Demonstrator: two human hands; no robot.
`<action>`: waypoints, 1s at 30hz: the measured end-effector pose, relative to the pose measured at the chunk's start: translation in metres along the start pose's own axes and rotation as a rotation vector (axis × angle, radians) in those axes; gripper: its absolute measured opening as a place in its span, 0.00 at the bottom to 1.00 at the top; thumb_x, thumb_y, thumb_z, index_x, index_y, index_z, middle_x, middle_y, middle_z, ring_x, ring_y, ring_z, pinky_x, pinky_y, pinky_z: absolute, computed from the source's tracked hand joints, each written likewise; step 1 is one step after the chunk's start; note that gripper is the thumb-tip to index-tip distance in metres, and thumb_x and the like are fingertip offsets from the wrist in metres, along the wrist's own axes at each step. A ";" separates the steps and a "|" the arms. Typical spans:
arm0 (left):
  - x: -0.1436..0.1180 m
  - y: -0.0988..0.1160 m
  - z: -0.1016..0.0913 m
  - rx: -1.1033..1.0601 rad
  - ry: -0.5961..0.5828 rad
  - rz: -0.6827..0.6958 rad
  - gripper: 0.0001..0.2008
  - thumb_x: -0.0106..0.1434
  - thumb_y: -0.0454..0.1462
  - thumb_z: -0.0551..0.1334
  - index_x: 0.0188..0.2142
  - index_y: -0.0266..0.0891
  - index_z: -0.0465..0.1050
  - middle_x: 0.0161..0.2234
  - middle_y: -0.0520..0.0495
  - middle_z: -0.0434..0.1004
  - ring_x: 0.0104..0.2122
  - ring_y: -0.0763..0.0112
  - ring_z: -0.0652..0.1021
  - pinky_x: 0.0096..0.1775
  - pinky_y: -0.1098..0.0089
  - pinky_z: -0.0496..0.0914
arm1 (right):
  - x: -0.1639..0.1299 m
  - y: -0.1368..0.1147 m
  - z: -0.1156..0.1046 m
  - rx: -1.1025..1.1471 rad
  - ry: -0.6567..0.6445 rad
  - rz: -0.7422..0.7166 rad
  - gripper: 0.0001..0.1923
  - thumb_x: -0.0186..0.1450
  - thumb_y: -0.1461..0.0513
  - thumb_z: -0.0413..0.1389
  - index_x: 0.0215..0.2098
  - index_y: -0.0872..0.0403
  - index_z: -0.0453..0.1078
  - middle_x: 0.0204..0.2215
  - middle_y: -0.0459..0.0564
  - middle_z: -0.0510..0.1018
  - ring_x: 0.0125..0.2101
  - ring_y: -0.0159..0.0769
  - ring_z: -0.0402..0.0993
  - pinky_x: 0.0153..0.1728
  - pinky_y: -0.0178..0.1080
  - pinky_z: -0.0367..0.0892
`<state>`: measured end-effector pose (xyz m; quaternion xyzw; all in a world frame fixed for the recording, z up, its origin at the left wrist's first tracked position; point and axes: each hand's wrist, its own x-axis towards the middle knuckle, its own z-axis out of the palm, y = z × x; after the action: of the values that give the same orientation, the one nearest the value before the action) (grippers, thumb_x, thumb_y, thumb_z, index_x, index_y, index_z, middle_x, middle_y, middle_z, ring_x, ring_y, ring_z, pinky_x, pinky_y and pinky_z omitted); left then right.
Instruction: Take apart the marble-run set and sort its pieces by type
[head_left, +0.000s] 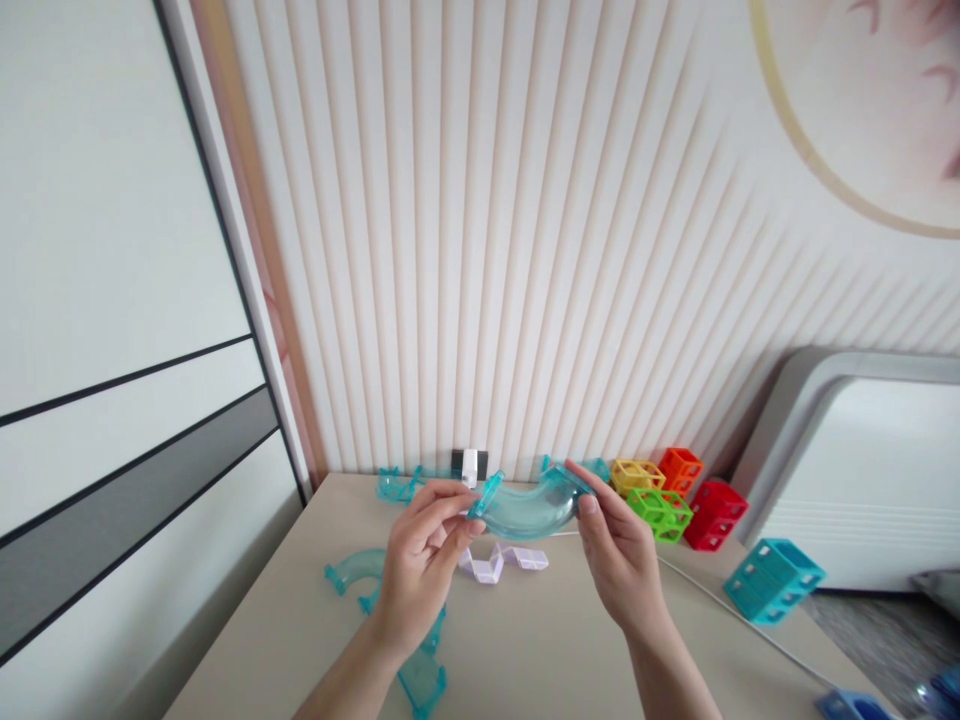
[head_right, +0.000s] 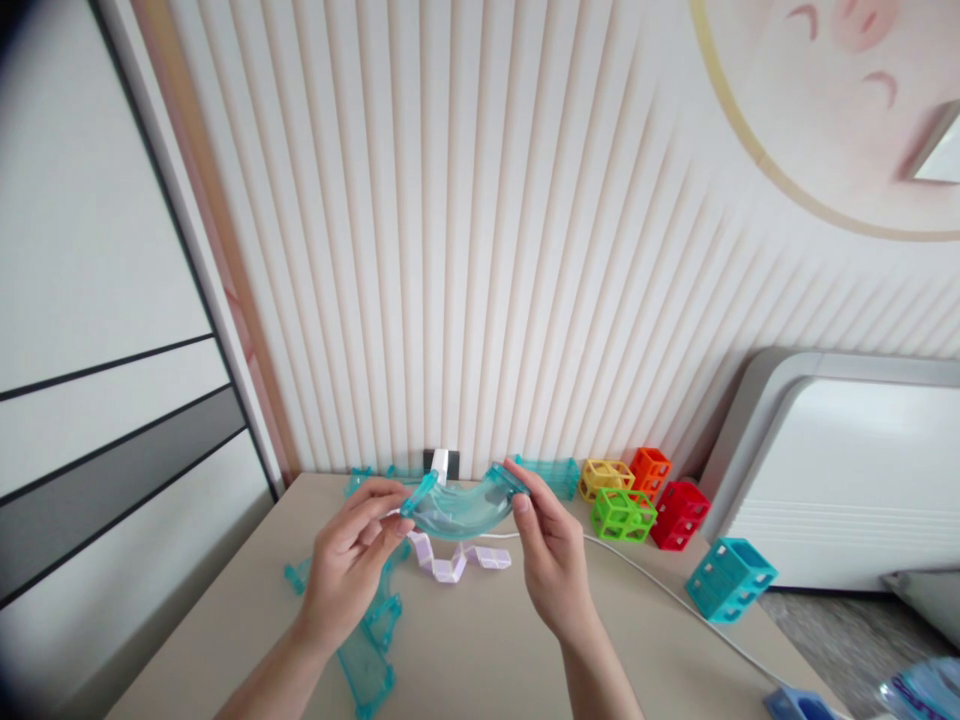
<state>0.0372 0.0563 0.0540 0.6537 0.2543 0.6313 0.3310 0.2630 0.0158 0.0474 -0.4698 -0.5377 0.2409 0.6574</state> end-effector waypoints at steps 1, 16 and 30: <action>0.000 0.000 -0.001 -0.015 -0.014 -0.012 0.05 0.65 0.38 0.69 0.40 0.43 0.84 0.39 0.46 0.78 0.23 0.78 0.73 0.25 0.78 0.71 | 0.000 0.001 -0.001 0.004 0.001 -0.004 0.23 0.69 0.50 0.60 0.59 0.49 0.75 0.35 0.54 0.85 0.44 0.52 0.80 0.37 0.47 0.77; 0.002 -0.003 0.000 -0.314 0.012 -0.233 0.06 0.61 0.40 0.72 0.35 0.38 0.84 0.39 0.46 0.73 0.31 0.68 0.81 0.32 0.66 0.83 | 0.007 0.017 -0.003 0.093 0.094 -0.020 0.20 0.66 0.48 0.63 0.51 0.49 0.78 0.48 0.56 0.84 0.48 0.47 0.80 0.47 0.45 0.75; -0.002 -0.008 0.001 -0.423 -0.076 -0.251 0.06 0.64 0.39 0.70 0.40 0.42 0.84 0.44 0.46 0.71 0.36 0.68 0.80 0.35 0.66 0.83 | 0.013 0.020 0.000 0.140 0.206 -0.033 0.15 0.61 0.50 0.68 0.39 0.51 0.83 0.36 0.53 0.85 0.38 0.42 0.81 0.39 0.42 0.76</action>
<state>0.0389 0.0592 0.0467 0.5565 0.1830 0.5993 0.5456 0.2710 0.0355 0.0366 -0.4362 -0.4568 0.2175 0.7442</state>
